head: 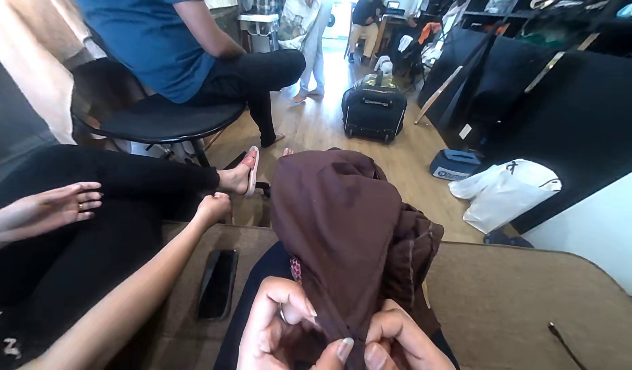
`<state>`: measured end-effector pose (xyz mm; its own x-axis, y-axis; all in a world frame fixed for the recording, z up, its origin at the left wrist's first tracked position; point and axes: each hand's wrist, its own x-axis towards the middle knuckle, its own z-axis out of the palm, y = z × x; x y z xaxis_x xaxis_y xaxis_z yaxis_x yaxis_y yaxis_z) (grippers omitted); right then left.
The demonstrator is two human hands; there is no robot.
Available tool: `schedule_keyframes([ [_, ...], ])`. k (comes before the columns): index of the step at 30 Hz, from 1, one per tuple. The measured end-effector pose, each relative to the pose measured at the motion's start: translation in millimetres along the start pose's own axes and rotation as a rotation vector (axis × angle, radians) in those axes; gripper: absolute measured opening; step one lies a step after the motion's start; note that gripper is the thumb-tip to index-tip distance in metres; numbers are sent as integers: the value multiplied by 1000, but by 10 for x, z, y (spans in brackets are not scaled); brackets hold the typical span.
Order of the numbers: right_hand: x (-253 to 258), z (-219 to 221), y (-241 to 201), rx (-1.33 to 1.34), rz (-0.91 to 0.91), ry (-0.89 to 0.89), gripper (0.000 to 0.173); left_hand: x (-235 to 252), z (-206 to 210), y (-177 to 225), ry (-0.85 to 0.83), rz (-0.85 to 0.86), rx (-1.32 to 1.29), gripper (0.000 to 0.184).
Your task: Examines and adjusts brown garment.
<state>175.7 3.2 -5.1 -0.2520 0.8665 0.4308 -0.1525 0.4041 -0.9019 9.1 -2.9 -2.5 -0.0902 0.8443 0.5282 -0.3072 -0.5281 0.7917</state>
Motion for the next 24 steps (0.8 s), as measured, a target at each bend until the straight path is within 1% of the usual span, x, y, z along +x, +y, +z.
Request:
schedule_keyframes([
  [4, 11, -17, 17, -65, -25, 13, 17, 5, -25, 4, -35, -10, -7, 43],
  [8, 24, -25, 45, -50, -25, 22, 17, 23, -36, 22, -72, -61, -43, 44],
  [11, 21, -35, 25, 2, 7, 23, 14, 24, -48, 22, -110, -84, -47, 42],
  [14, 30, -65, 16, 154, 86, 15, 7, 30, -68, 10, -139, -87, -13, 39],
  [15, 38, -69, 4, 215, 126, 18, 9, 31, -77, 4, -153, -85, 17, 38],
  [17, 52, -65, -29, 253, 160, 39, 21, 25, -88, -11, -165, -52, 111, 35],
  [18, 56, -60, -37, 187, 120, 56, 26, 19, -89, -20, -159, -15, 178, 34],
  [20, 51, -56, -4, -130, -72, 102, 27, 6, -95, -35, -145, 66, 325, 32],
  [22, 56, -75, 14, -474, -230, 132, 22, -2, -103, -46, -142, 128, 445, 32],
  [24, 69, -82, -7, -668, -310, 140, 9, 5, -111, -46, -176, 152, 522, 30],
])
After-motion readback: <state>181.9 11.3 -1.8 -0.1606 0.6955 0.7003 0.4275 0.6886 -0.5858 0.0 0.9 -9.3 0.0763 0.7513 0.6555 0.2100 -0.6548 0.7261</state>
